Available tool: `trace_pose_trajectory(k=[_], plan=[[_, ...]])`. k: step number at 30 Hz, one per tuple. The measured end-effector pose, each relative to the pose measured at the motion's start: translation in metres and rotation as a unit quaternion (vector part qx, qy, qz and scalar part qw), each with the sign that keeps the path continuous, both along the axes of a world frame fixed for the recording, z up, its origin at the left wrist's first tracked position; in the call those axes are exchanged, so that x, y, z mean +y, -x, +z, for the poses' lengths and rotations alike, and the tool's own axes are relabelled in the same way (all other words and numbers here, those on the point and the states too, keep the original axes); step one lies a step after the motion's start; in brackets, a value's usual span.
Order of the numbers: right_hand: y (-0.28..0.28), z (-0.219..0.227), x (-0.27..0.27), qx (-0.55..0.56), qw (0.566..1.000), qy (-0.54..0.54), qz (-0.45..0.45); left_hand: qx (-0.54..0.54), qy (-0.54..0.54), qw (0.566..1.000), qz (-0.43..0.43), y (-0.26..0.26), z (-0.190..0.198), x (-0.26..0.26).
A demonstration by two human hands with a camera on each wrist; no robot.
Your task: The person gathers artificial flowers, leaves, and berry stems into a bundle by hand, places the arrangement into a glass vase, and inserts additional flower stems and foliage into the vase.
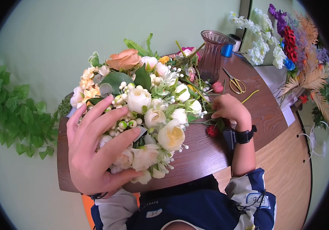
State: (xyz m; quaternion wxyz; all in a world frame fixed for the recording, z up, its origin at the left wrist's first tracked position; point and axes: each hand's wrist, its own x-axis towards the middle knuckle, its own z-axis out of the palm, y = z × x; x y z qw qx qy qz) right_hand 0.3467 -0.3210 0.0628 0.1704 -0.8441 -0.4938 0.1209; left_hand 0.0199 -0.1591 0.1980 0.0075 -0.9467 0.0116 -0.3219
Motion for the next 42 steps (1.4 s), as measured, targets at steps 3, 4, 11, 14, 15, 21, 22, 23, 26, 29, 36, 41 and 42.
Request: trace_pose_trajectory(k=[3,4,11,14,15,21,22,23,26,29,36,41,42], plan=[[0.006,-0.024,0.016,-0.075,0.997,-0.006,0.026,0.002,0.001,1.0,0.007,0.001,0.001,-0.001],[0.01,-0.031,0.022,-0.121,0.992,-0.001,0.036,0.003,0.002,1.0,0.009,0.001,0.001,-0.001],[0.029,-0.01,0.031,-0.223,0.969,-0.106,0.0,0.017,0.008,1.0,0.004,0.004,0.005,0.001],[0.036,-0.005,0.035,-0.26,0.939,-0.217,-0.054,0.034,0.012,0.999,-0.004,0.006,0.007,0.002],[0.037,-0.004,0.036,-0.284,0.908,-0.299,-0.078,0.039,0.015,0.999,-0.01,0.006,0.007,0.002],[0.042,-0.005,0.042,-0.07,0.899,-0.421,-0.098,0.036,0.006,0.999,-0.025,0.006,0.004,0.004],[0.04,-0.01,0.044,-0.07,0.898,-0.423,-0.096,0.036,0.005,0.999,-0.024,0.006,0.004,0.004],[0.038,-0.015,0.046,-0.036,0.909,-0.402,-0.105,0.036,0.003,0.999,-0.024,0.006,0.004,0.003],[0.027,-0.022,0.046,0.03,0.925,-0.357,-0.128,0.034,0.001,0.999,-0.025,0.006,0.003,0.003],[-0.004,-0.055,0.05,0.041,0.935,-0.343,-0.08,0.031,-0.003,0.999,-0.023,0.006,0.003,0.002],[-0.001,-0.055,0.055,0.207,0.889,-0.403,-0.066,0.032,-0.012,0.999,-0.021,0.007,0.002,0.003],[0.024,-0.031,0.054,0.182,0.828,-0.524,-0.082,0.033,-0.014,0.999,-0.024,0.006,0.001,0.004],[0.029,-0.024,0.051,0.183,0.828,-0.523,-0.082,0.03,-0.013,0.999,-0.025,0.005,0.001,0.004]])
